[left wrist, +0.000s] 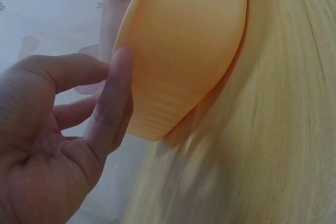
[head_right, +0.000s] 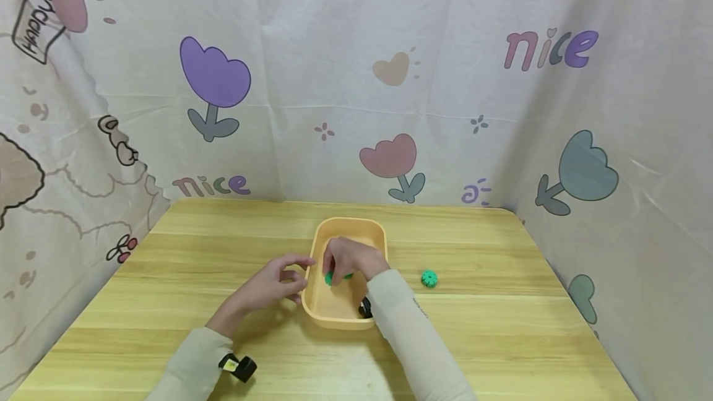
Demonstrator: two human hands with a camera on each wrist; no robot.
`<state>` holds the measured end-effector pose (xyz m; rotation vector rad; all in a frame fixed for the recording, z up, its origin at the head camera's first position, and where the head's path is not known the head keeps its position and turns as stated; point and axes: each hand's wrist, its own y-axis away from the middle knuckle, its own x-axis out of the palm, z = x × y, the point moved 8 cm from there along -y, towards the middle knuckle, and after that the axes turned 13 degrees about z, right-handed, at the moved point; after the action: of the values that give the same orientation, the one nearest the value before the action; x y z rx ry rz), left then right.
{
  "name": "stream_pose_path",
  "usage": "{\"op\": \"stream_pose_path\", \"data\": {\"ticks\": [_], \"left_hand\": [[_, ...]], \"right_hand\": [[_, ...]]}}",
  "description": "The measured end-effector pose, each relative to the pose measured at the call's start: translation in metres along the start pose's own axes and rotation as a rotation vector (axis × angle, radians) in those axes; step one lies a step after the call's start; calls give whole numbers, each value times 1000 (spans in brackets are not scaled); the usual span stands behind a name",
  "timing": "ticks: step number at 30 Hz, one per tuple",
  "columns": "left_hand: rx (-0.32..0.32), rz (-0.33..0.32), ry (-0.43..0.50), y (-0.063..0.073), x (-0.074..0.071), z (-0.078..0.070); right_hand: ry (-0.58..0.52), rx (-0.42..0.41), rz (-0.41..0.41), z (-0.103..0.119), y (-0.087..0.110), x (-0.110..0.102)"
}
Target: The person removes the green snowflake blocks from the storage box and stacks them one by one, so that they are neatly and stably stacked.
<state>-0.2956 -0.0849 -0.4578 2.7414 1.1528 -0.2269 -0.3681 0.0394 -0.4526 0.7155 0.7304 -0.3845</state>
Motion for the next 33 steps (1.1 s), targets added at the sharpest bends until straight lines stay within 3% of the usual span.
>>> {"op": "stream_pose_path", "data": {"ticks": [33], "left_hand": [[-7, 8, 5, 0, 0, 2]], "right_hand": [[-9, -64, 13, -3, 6, -1]]}}
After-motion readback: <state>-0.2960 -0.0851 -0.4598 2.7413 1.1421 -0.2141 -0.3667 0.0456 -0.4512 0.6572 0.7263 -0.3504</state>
